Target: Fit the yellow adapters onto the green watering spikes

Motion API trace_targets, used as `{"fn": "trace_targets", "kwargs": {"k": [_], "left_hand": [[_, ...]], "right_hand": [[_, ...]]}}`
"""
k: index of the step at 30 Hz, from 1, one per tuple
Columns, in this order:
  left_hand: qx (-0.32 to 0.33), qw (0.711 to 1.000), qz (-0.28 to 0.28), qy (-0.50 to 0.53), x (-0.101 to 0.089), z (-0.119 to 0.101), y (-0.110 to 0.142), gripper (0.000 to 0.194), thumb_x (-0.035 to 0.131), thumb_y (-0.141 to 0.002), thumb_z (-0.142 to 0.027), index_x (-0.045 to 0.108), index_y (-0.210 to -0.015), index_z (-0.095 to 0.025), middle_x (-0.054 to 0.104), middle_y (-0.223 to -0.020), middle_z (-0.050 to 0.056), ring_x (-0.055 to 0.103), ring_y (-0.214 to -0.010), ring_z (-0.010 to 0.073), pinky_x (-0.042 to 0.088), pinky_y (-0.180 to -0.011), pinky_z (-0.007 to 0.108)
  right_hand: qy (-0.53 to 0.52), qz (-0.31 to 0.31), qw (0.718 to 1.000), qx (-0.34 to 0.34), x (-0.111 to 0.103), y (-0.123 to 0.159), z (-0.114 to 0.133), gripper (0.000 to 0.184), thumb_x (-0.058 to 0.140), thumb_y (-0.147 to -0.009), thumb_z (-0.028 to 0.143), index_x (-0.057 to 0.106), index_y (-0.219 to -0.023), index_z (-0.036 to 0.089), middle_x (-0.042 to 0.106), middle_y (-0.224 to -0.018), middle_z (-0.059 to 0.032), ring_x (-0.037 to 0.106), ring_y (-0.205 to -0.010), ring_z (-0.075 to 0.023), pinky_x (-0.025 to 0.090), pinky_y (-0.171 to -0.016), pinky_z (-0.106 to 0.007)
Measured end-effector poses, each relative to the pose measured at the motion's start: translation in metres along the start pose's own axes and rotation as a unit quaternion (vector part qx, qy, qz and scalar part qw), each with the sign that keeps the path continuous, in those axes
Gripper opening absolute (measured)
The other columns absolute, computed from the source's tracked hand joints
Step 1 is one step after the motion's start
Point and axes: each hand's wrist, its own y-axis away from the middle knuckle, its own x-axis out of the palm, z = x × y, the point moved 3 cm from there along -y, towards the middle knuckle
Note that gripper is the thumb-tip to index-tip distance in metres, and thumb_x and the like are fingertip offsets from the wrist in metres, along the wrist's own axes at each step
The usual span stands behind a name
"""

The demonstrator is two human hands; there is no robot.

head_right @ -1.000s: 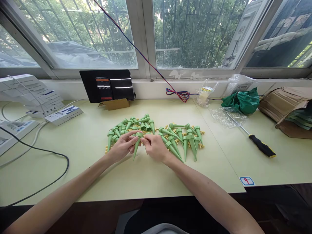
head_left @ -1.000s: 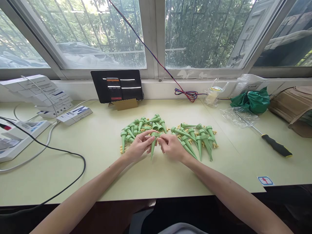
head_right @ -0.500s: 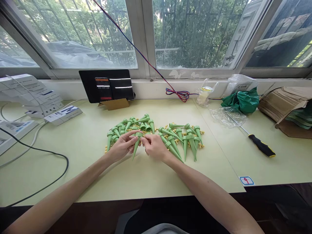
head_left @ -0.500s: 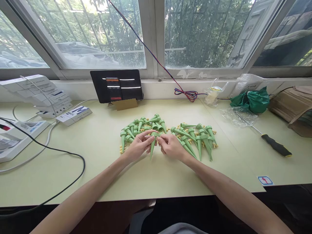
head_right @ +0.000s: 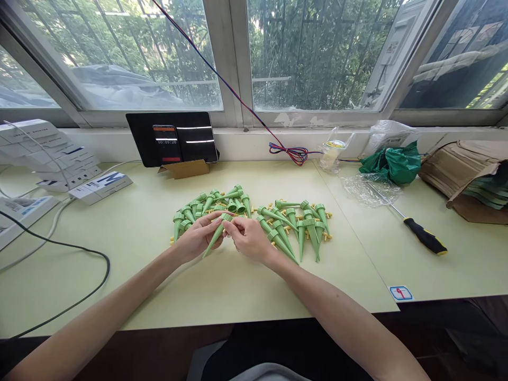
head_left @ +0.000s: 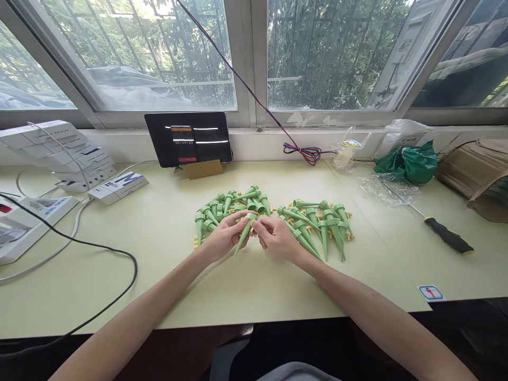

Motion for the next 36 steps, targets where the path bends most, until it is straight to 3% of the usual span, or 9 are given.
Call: {"fn": "trace_targets", "kwargs": {"k": [11, 19, 24, 32, 36], "left_hand": [[0.001, 1.0, -0.005, -0.017, -0.005, -0.002, -0.002, 0.036, 0.071, -0.087, -0.04, 0.063, -0.113, -0.017, 0.062, -0.07, 0.0, 0.052, -0.047, 0.0076, 0.042, -0.046, 0.02], [0.062, 0.993, -0.064, -0.072, -0.023, -0.026, 0.002, 0.042, 0.078, -0.08, -0.035, 0.061, -0.116, -0.02, 0.059, -0.068, -0.002, 0.05, -0.051, 0.0077, 0.04, -0.05, 0.02], [0.078, 0.989, -0.091, -0.091, -0.032, -0.033, 0.004, 0.042, 0.079, -0.079, -0.034, 0.062, -0.115, -0.021, 0.057, -0.065, -0.004, 0.051, -0.053, 0.0081, 0.039, -0.052, 0.019], [0.088, 0.987, -0.097, -0.096, -0.032, -0.029, 0.001, 0.046, 0.08, -0.076, -0.036, 0.06, -0.115, -0.02, 0.055, -0.064, -0.004, 0.053, -0.054, 0.0095, 0.04, -0.049, 0.019], [0.094, 0.984, -0.116, -0.097, -0.03, -0.028, 0.0, 0.046, 0.081, -0.074, -0.037, 0.062, -0.111, -0.02, 0.054, -0.062, -0.004, 0.053, -0.054, 0.0093, 0.036, -0.045, 0.017]], "right_hand": [[-0.011, -0.016, 1.0, 0.008, -0.002, -0.001, -0.002, 0.057, 0.035, -0.1, 0.06, 0.059, -0.07, 0.017, 0.049, -0.047, 0.0037, 0.05, -0.047, -0.0103, 0.041, -0.055, -0.023], [0.085, -0.074, 0.994, 0.004, -0.01, 0.0, 0.0, 0.046, 0.044, -0.098, 0.049, 0.058, -0.067, 0.018, 0.044, -0.046, 0.0044, 0.04, -0.044, -0.0103, 0.032, -0.05, -0.024], [0.168, -0.122, 0.978, -0.024, -0.015, 0.001, 0.001, 0.034, 0.051, -0.095, 0.039, 0.057, -0.069, 0.018, 0.048, -0.055, 0.003, 0.04, -0.05, -0.0107, 0.031, -0.052, -0.025], [0.247, -0.075, 0.964, -0.057, -0.016, 0.002, 0.002, 0.016, 0.051, -0.094, 0.026, 0.061, -0.084, 0.018, 0.065, -0.074, -0.003, 0.053, -0.062, -0.0147, 0.04, -0.063, -0.026], [0.265, -0.055, 0.962, -0.038, -0.013, -0.005, 0.002, 0.009, 0.054, -0.091, 0.023, 0.061, -0.093, 0.018, 0.067, -0.077, -0.0033, 0.055, -0.062, -0.0147, 0.043, -0.063, -0.026]]}}
